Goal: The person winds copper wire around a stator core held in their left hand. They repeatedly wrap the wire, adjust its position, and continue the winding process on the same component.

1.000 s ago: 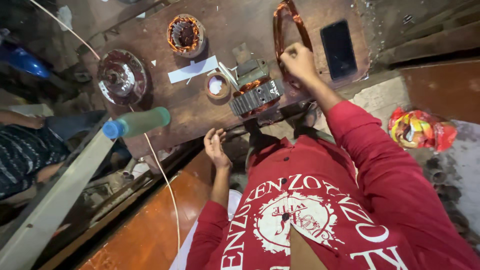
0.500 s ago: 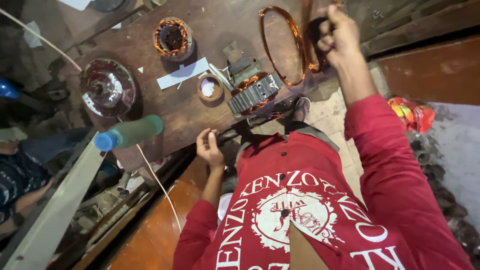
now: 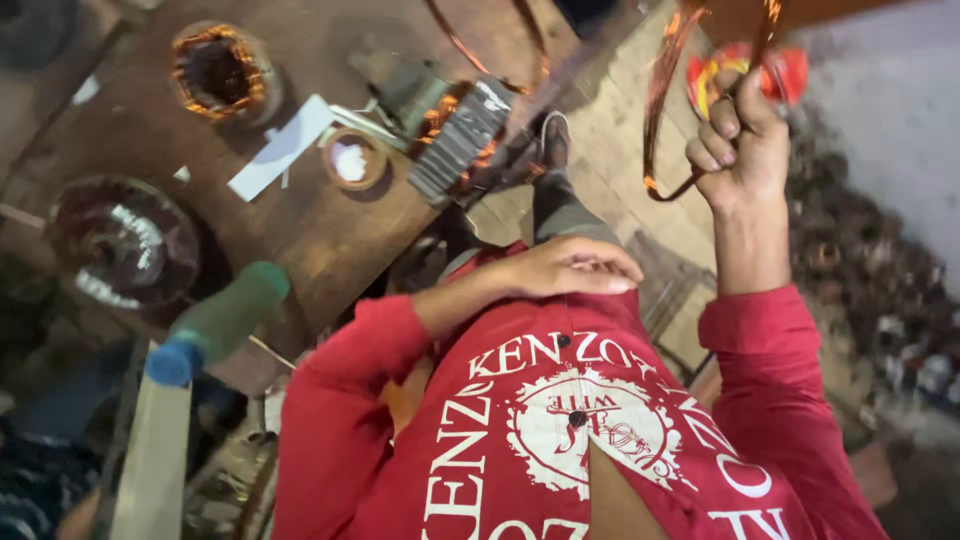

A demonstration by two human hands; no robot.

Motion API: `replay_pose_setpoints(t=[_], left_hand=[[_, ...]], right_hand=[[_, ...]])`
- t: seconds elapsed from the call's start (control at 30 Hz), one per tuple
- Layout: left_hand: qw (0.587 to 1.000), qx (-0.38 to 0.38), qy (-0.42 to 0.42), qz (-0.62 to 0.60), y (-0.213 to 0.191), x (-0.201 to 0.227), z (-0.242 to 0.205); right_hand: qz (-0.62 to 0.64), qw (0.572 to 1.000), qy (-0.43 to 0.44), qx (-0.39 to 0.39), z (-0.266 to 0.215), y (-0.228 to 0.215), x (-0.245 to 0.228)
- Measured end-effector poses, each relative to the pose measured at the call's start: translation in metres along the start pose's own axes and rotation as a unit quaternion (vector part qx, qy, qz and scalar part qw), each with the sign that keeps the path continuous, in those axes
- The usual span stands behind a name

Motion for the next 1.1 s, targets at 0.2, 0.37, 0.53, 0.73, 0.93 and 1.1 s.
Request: replay_pose_setpoints(t=[0.2, 0.37, 0.53, 0.73, 0.93, 1.1], left_hand=[[0.938, 0.031, -0.225, -0.262, -0.004, -0.096, 0.085], [0.875, 0.082, 0.019, -0.476, -0.046, -0.123, 0.113], [0.900, 0.094, 0.075, -0.418, -0.091, -0.114, 0.116], [0.925, 0.155, 0.077, -0.339, -0.094, -0.110, 0.084], [0.902, 0.175, 0.152, -0.364, -0.056, -0.125, 0.002], [0.875, 0.178, 0.179, -0.412, -0.012, -0.144, -0.039]], right_hand=[[0.107, 0.994, -0.016, 0.009, -0.048, -0.026, 0.015], [0.141, 0.989, 0.038, 0.007, -0.077, -0.036, 0.032], [0.073, 0.986, 0.141, -0.040, -0.102, -0.051, 0.050], [-0.134, 0.967, 0.194, -0.098, -0.116, -0.095, 0.053], [-0.075, 0.966, 0.107, -0.222, -0.101, -0.140, 0.058], [0.106, 0.958, 0.089, -0.252, -0.063, -0.153, 0.089]])
Point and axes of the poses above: each hand's wrist, its own z-axis towards the middle knuckle, its own y-axis out of the palm, x = y × z, the point moved 3 cm from there along z, towards the middle knuckle, and after that the axes turned 7 degrees about -z, right-handed, at the moved point
